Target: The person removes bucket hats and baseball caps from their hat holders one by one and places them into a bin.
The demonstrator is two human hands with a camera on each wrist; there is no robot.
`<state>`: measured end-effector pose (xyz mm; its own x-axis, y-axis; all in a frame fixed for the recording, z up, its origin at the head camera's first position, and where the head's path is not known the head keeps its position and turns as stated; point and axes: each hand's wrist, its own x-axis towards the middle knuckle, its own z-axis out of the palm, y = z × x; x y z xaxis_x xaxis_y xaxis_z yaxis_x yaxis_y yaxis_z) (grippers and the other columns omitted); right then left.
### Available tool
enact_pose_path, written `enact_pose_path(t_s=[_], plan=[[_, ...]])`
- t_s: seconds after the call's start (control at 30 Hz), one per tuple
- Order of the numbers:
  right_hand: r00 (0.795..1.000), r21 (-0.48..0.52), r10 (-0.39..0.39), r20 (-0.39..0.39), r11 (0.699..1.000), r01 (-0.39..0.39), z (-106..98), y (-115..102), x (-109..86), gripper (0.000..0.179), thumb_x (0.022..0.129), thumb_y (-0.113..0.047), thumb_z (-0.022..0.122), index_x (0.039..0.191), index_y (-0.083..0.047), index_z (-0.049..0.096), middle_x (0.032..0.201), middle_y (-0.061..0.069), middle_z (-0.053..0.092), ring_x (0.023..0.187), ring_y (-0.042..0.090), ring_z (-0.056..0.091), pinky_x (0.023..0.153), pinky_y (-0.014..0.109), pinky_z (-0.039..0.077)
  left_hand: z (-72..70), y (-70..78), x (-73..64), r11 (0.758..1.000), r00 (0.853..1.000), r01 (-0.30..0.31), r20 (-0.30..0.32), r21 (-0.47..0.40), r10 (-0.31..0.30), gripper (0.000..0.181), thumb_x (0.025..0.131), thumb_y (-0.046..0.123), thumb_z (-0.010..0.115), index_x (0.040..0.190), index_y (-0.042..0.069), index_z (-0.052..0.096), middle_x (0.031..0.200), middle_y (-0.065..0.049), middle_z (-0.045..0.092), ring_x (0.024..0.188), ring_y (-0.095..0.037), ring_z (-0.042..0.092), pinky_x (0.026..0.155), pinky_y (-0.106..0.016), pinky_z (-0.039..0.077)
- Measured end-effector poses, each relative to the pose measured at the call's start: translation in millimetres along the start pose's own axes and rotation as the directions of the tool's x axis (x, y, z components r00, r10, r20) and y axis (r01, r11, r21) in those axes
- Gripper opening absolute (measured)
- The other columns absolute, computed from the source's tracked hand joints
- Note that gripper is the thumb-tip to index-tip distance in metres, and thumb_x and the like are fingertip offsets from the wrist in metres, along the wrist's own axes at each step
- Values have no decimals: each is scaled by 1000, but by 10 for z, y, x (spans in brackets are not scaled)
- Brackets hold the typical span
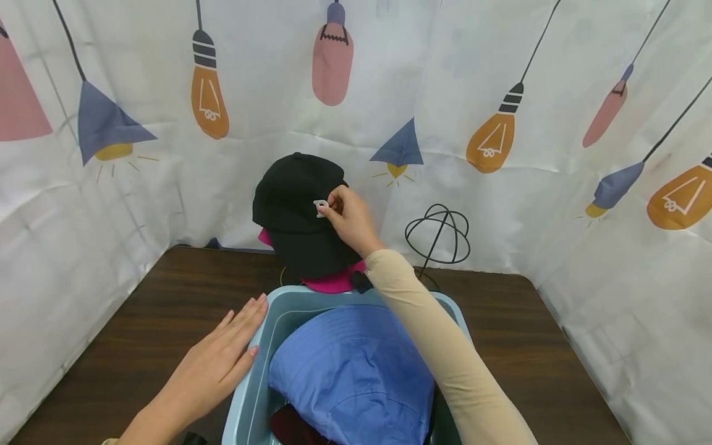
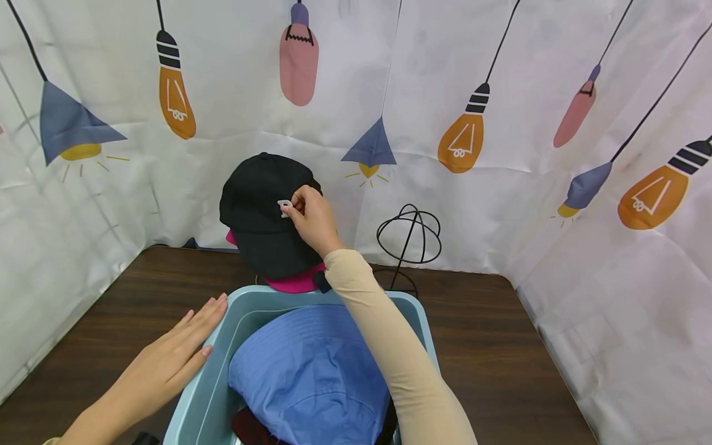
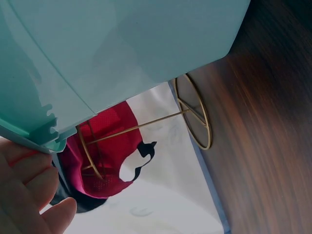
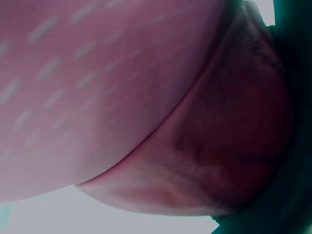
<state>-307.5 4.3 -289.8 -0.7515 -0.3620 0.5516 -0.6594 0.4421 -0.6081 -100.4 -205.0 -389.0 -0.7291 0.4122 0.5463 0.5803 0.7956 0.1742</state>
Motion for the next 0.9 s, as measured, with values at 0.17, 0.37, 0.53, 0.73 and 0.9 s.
enact_pose_path(t_s=[0.17,0.37,0.53,0.73,0.9], plan=[[998,17,-53,29,998,52,56,-83,22,20,88,-12,66,87,-2,49,79,8,51,68,19,49,61,20,39,15,-8,-6,1000,1000,-6,-5,-4,6,60,92,19,56,145,3,34,150,-10,35,141,-15,22,112,-18,3],[996,39,-83,21,996,83,81,-93,0,20,87,-8,67,85,0,48,80,11,51,68,21,48,61,20,38,2,-13,-5,1000,1000,-7,-3,-3,7,60,93,20,55,146,3,33,150,-10,34,141,-14,21,112,-18,2],[998,82,-60,29,995,57,51,-64,-13,19,89,-6,64,86,1,46,87,13,48,80,25,53,68,20,43,1,-15,-8,1000,1000,-5,-4,-6,5,60,93,20,55,146,3,33,150,-10,34,141,-15,22,112,-18,3],[1000,114,-14,27,993,11,-41,-50,-25,17,91,-6,61,87,0,46,87,12,49,83,24,53,70,23,45,8,-14,-13,1000,1000,-6,-8,-5,6,60,92,19,55,146,3,33,150,-10,34,141,-15,22,112,-19,3],[1000,113,1,-17,994,1,-154,-48,-57,17,90,-7,63,89,-1,47,84,11,57,79,22,57,71,24,47,9,-18,-14,1000,1000,-4,-3,-6,4,59,94,22,54,146,3,33,150,-10,34,141,-13,20,112,-18,2]])
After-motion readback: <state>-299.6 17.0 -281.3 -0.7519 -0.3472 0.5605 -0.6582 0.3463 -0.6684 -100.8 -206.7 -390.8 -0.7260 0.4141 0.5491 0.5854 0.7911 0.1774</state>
